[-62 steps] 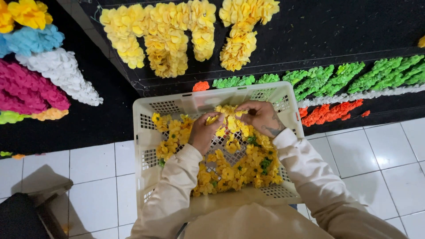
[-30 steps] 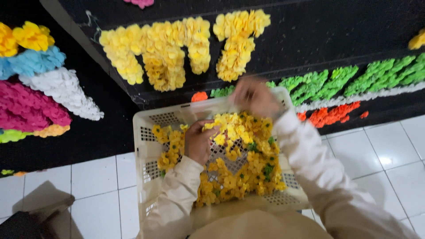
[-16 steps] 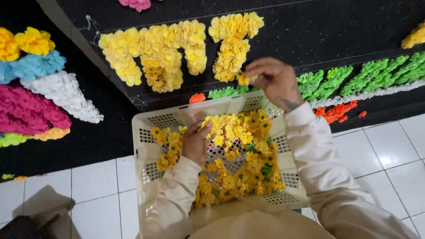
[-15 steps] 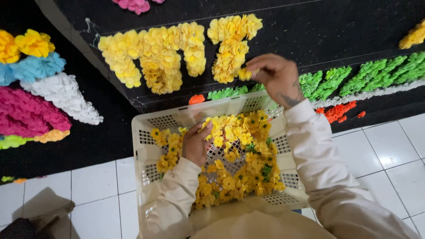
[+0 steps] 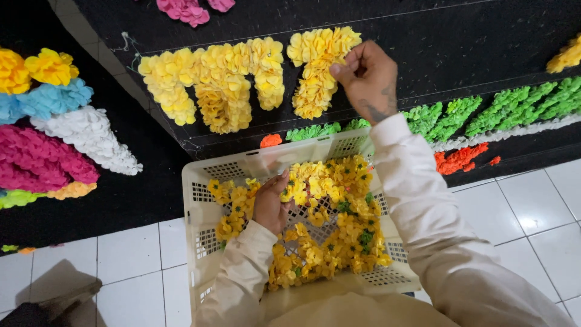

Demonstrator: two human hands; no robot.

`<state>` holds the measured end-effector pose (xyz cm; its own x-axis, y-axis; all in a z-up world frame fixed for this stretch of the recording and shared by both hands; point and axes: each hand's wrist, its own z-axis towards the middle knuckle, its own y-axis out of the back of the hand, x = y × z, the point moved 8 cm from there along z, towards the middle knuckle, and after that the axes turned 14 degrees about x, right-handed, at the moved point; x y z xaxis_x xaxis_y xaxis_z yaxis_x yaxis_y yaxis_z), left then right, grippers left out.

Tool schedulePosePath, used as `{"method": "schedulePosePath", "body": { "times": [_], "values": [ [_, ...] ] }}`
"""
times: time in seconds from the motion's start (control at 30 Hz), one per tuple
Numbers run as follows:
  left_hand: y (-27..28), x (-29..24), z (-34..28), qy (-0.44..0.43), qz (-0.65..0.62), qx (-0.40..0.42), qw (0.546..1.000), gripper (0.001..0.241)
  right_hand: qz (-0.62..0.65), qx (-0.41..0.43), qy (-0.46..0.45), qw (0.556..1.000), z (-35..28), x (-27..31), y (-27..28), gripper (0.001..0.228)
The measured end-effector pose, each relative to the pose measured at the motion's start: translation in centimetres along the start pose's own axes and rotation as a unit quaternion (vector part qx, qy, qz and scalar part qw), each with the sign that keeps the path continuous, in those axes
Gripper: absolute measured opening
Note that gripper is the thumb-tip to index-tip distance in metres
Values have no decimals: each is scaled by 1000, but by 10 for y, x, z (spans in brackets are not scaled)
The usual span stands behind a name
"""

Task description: The person is taking yellow flowers from a white plastic crate and pinning them onto a black board to create a floral sign or decoration.

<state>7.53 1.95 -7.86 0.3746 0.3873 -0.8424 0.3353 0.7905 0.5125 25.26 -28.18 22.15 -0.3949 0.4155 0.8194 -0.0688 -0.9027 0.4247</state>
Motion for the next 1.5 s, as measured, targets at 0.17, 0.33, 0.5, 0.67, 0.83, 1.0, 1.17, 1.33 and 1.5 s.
{"method": "schedulePosePath", "body": {
  "times": [0.17, 0.33, 0.5, 0.67, 0.83, 1.0, 1.17, 1.33, 1.5],
  "values": [
    [-6, -50, 7, 287, -684, -82, 666, 41, 180, 190, 86, 961, -71, -16, -67, 34],
    [-48, 4, 0, 341, -693, -30, 634, 12, 150, 403, -2, 903, -182, -44, -167, 22],
    [-2, 4, 1, 338, -518, -75, 782, 29, 44, 254, -155, 954, -196, -115, -150, 30],
    [12, -47, 10, 319, -504, -94, 797, 29, -25, 317, -166, 933, -208, -115, -156, 34],
    [-5, -75, 9, 285, -472, -90, 829, 46, -6, 412, -218, 885, -210, -73, -157, 50],
    [-13, -65, 2, 288, -509, -176, 792, 41, -173, 410, -150, 883, -224, -112, -173, 42],
    [-42, 19, -14, 370, -552, -162, 729, 39, 42, 367, 3, 929, -218, -56, -176, 39],
    [-44, -25, 0, 379, -608, -132, 685, 36, 88, 348, -9, 933, -220, -90, -182, 10],
    [-10, -12, -3, 355, -375, -136, 846, 36, 48, 251, -115, 960, -218, -123, -166, 12]
  ]
}}
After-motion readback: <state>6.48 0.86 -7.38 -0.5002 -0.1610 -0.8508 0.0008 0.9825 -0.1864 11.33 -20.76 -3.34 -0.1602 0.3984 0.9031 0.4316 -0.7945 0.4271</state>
